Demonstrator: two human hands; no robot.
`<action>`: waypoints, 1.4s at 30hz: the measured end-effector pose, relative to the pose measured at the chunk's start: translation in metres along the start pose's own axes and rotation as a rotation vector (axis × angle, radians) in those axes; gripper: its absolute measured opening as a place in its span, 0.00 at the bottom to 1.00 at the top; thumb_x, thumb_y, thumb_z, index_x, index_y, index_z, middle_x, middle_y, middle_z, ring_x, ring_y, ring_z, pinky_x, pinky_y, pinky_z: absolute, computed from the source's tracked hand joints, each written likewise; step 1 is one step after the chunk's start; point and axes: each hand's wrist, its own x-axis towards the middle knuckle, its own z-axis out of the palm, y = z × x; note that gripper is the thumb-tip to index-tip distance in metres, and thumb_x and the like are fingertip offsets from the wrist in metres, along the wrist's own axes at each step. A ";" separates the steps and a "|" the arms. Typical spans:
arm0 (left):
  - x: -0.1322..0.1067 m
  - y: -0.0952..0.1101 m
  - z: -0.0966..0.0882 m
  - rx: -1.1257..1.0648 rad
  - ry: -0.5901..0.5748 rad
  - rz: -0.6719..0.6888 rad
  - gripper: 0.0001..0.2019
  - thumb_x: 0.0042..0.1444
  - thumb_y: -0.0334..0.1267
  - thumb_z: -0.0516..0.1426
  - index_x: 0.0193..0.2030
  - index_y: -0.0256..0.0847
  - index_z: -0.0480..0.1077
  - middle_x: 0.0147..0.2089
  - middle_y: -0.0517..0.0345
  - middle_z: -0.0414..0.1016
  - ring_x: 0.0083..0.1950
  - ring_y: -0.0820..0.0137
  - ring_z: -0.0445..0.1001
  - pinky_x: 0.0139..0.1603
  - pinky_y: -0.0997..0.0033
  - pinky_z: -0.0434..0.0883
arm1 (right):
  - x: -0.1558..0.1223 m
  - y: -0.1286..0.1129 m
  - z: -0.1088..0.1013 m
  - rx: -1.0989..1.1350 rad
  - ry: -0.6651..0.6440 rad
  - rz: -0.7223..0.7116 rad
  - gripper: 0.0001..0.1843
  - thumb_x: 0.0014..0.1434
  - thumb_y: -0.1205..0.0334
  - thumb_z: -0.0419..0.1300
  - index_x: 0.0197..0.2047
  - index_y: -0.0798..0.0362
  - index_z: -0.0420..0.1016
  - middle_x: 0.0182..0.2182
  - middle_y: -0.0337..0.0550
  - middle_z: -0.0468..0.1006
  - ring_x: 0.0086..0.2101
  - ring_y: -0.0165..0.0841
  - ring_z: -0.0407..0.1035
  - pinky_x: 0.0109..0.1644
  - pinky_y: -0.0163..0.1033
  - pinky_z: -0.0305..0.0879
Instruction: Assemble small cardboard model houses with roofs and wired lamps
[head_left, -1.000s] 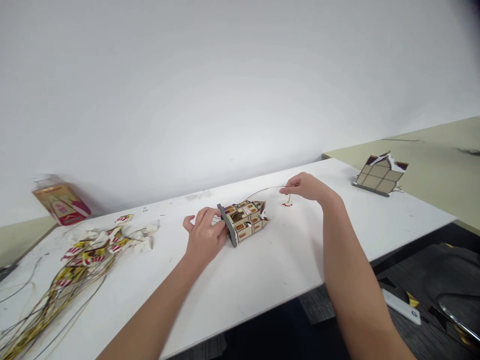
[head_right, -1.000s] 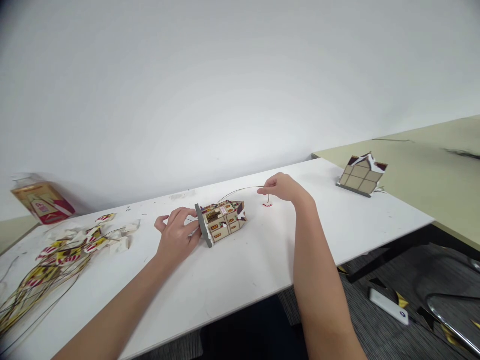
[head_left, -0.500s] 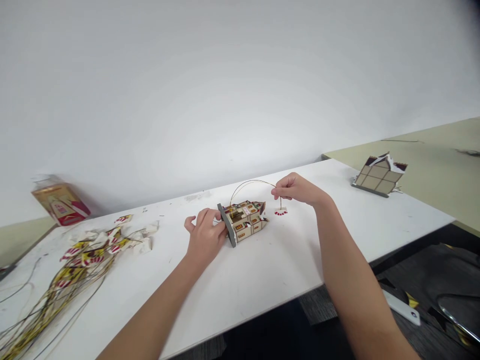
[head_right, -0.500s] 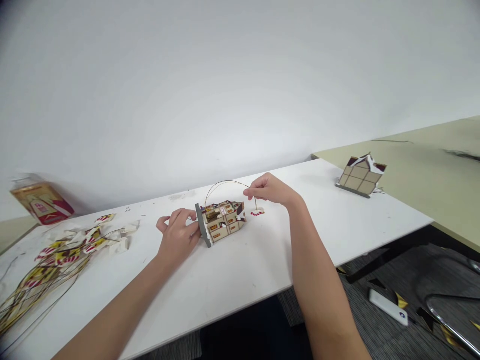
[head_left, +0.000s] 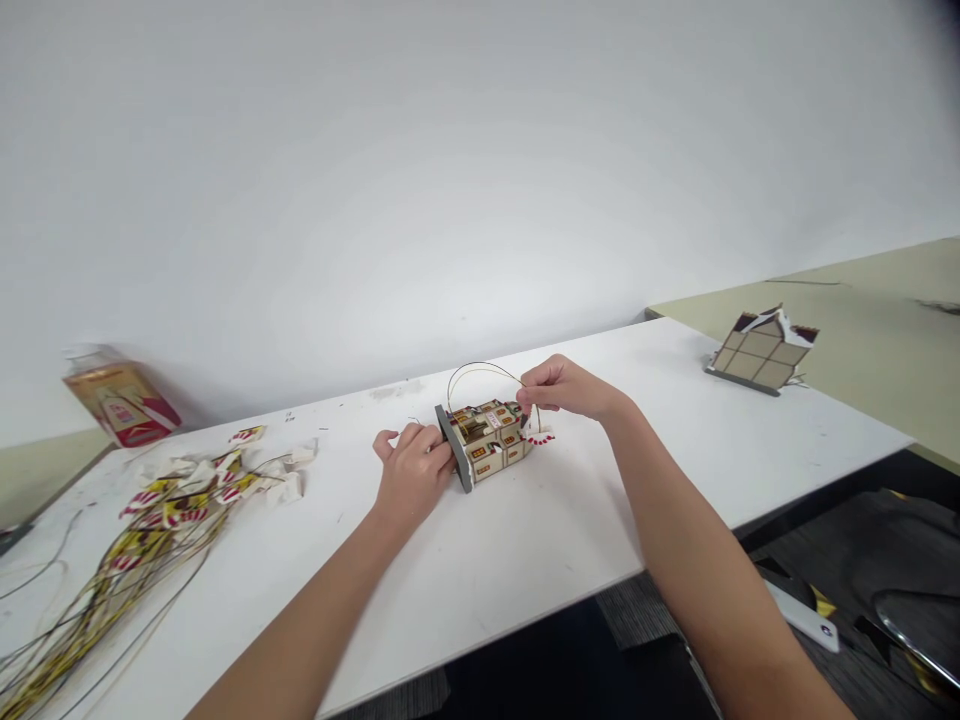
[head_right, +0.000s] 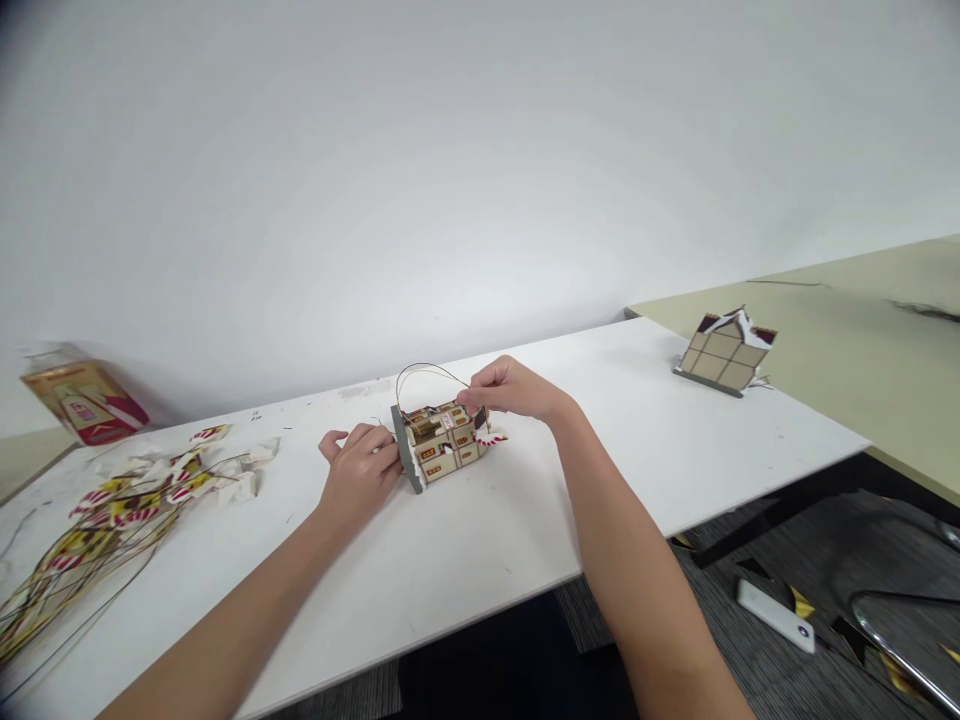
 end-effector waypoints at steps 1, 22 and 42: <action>0.000 0.000 0.001 -0.002 -0.001 0.004 0.14 0.56 0.26 0.52 0.21 0.39 0.66 0.26 0.61 0.68 0.34 0.70 0.66 0.44 0.57 0.49 | 0.001 0.000 0.001 0.009 -0.010 -0.008 0.19 0.55 0.51 0.62 0.20 0.55 0.73 0.17 0.34 0.64 0.20 0.23 0.50 0.25 0.34 0.47; 0.009 0.003 -0.013 -0.449 -0.056 -0.703 0.10 0.48 0.35 0.54 0.18 0.39 0.63 0.35 0.60 0.76 0.41 0.66 0.73 0.52 0.54 0.56 | 0.009 0.009 0.008 0.223 0.003 -0.088 0.16 0.60 0.50 0.58 0.27 0.53 0.67 0.26 0.35 0.65 0.26 0.24 0.59 0.30 0.33 0.58; 0.024 -0.002 -0.021 -1.491 0.338 -1.131 0.16 0.45 0.35 0.57 0.15 0.40 0.53 0.18 0.66 0.53 0.23 0.76 0.62 0.36 0.64 0.72 | 0.006 0.006 0.004 0.158 -0.154 0.090 0.18 0.53 0.55 0.65 0.46 0.53 0.78 0.40 0.44 0.79 0.37 0.29 0.71 0.38 0.35 0.66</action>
